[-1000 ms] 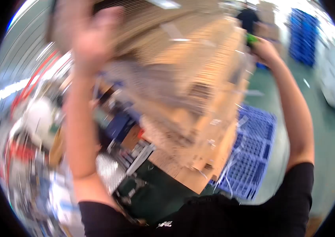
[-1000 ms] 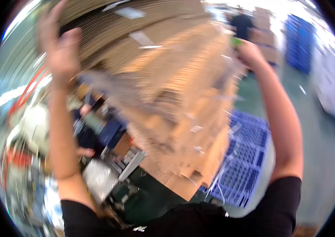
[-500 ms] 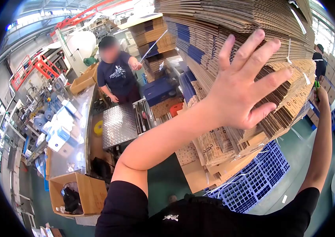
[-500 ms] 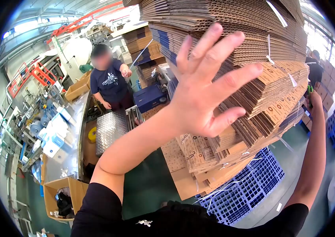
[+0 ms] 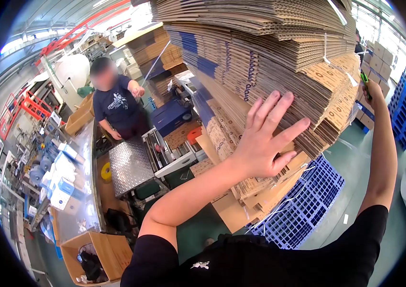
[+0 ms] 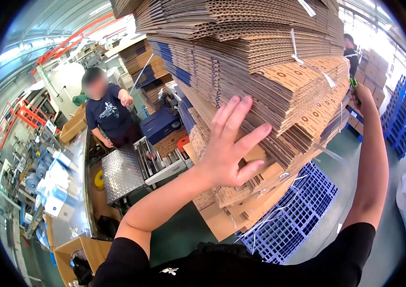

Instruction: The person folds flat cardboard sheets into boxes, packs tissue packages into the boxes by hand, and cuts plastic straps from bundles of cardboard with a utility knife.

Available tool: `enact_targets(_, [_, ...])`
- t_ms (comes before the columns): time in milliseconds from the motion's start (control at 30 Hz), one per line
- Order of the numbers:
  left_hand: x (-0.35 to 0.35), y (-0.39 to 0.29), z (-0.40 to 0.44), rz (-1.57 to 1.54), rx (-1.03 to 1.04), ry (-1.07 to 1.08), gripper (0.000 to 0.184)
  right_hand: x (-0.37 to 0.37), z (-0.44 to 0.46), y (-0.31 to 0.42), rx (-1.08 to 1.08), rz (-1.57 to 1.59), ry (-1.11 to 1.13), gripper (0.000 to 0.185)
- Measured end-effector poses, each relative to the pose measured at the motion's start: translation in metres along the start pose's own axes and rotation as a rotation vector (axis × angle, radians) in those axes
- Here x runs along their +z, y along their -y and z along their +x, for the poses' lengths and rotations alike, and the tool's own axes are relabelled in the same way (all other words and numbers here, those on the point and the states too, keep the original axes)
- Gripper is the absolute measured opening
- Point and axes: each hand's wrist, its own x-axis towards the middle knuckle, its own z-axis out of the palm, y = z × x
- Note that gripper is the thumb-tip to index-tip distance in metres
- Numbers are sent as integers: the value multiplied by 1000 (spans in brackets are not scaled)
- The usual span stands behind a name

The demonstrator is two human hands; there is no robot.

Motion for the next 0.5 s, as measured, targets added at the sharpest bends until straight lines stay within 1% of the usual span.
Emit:
enact_targets(67, [-2, 1, -5, 3, 5, 10, 77, 0, -5, 0, 2, 3, 11, 30])
enact_targets(133, [-2, 5, -10, 80, 54, 22, 64, 1, -10, 2, 4, 20, -3, 28])
enact_targets(167, [-4, 0, -12, 26, -7, 30, 76, 2, -14, 4, -4, 23, 1, 29])
enact_targets(200, [-5, -1, -16, 10, 4, 37, 76, 2, -18, 4, -10, 27, -1, 29])
enact_targets(267, [-2, -1, -26, 22, -69, 110, 78, 7, -40, 11, -73, 3, 19, 32])
enact_targets(300, [-1, -1, -31, 23, -65, 128, 80, 6, -36, 6, -167, 60, 67, 33])
enact_targets(333, [1, -1, -35, 16, -55, 147, 82, 7, -44, 8, -199, 53, 85, 32])
enact_targets(367, [2, -2, -38, 30, -58, 160, 85, 10, -60, 17, -186, 17, 32, 33])
enact_targets(400, [5, -3, -42, 49, -61, 174, 87, -3, -31, 9, -142, 7, 129, 31])
enact_targets(433, [9, -3, -44, 74, -37, 177, 89, -17, -29, 10, -60, 6, 195, 28])
enact_targets(467, [12, 0, -46, 107, -12, 179, 91, -25, -66, 20, -9, 135, 304, 24])
enact_targets(500, [15, 2, -49, 119, 6, 167, 90, -30, -88, 22, 8, 82, 298, 15])
